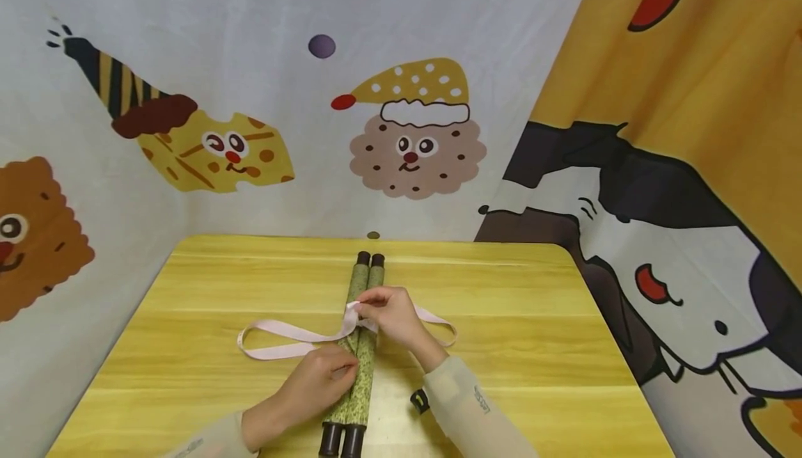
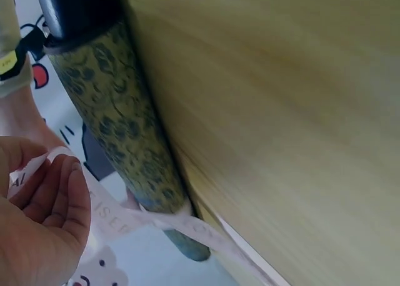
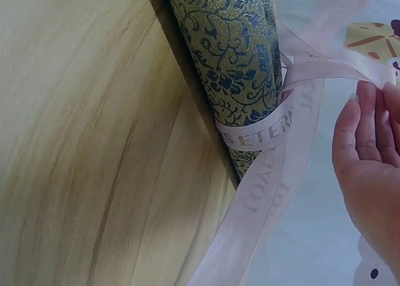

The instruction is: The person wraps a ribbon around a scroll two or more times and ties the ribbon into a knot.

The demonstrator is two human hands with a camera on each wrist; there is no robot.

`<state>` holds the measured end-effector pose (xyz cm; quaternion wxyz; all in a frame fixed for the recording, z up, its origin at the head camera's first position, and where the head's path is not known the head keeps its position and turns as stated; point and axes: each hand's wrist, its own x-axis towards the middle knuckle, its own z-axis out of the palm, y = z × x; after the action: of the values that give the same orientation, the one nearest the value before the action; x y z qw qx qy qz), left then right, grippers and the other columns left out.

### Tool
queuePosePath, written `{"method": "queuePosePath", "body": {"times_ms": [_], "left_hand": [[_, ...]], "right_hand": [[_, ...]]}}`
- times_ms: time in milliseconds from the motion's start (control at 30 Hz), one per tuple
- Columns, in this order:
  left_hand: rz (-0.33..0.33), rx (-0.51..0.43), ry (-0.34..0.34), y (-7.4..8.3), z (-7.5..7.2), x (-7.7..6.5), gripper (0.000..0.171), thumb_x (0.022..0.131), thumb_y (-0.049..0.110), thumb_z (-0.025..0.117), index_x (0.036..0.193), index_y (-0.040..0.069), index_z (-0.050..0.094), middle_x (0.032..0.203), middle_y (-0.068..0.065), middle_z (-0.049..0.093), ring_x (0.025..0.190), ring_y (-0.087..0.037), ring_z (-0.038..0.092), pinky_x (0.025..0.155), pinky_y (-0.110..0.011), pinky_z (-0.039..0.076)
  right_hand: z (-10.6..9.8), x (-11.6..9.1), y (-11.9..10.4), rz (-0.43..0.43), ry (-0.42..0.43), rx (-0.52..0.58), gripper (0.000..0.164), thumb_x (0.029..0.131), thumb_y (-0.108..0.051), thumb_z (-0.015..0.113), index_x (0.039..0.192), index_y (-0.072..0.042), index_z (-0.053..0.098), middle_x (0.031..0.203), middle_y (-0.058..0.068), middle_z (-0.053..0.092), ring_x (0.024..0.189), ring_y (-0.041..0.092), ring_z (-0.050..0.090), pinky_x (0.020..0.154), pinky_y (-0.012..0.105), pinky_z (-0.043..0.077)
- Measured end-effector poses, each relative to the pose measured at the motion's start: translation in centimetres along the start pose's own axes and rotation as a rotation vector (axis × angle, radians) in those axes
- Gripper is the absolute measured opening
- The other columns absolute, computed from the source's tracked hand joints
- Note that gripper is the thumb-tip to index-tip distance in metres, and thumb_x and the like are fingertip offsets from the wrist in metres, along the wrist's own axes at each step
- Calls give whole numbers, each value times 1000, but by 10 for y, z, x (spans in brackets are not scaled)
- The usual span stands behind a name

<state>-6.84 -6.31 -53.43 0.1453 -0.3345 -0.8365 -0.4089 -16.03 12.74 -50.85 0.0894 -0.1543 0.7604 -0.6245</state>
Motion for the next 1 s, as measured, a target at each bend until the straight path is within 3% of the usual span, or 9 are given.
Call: {"method": "queuePosePath", "body": {"times_ms": [333, 467, 600, 700, 800, 900, 1000], "left_hand": [[83, -36, -34, 14, 21, 15, 15, 88, -7, 76, 93, 7, 81, 92, 2, 76, 90, -10, 71, 85, -21, 57], [94, -41, -88, 16, 27, 19, 14, 90, -5, 74, 94, 7, 80, 95, 0, 77, 94, -10, 70, 87, -19, 56], [86, -5, -185, 14, 30, 21, 8, 93, 4, 75, 100, 5, 79, 95, -1, 77, 94, -9, 68, 86, -18, 54], [89, 15, -251, 12, 29, 21, 16, 94, 13, 77, 106, 2, 79, 98, -2, 77, 96, -10, 67, 89, -21, 54], [73, -4, -276, 8, 27, 19, 19, 95, 14, 77, 109, 2, 79, 103, -4, 77, 101, -12, 68, 92, -25, 55], [62, -21, -217, 3, 22, 17, 11, 94, 8, 75, 103, 4, 80, 100, -1, 77, 99, -11, 68, 92, -28, 56], [74, -9, -62, -5, 16, 17, 7, 87, 2, 76, 88, 9, 78, 88, 4, 74, 86, -9, 67, 84, -29, 56]], "right_hand": [[-2, 1, -1, -13, -15, -27, 11, 96, -6, 75, 105, -2, 79, 99, 9, 78, 90, 27, 75, 81, 55, 61], [-2, 1, 1, -30, -21, -38, 10, 96, -6, 75, 105, -2, 79, 98, 9, 78, 89, 32, 75, 80, 53, 62], [-3, 1, 2, -29, -21, -37, 9, 95, -5, 76, 104, -3, 80, 97, 8, 78, 89, 33, 75, 80, 55, 61], [-2, 0, 2, -32, -22, -34, 9, 95, -6, 77, 103, -4, 80, 96, 8, 78, 89, 35, 75, 80, 56, 61], [-2, 0, 1, -27, -24, -29, 10, 95, -7, 77, 104, -3, 80, 97, 10, 78, 90, 35, 75, 81, 55, 61], [-2, 0, 2, -23, -25, -31, 10, 95, -6, 77, 104, -2, 80, 99, 11, 78, 90, 35, 74, 81, 53, 61], [-3, 0, 4, -27, -28, -32, 12, 95, -7, 77, 105, 0, 79, 100, 14, 78, 91, 38, 74, 81, 53, 61]]}}
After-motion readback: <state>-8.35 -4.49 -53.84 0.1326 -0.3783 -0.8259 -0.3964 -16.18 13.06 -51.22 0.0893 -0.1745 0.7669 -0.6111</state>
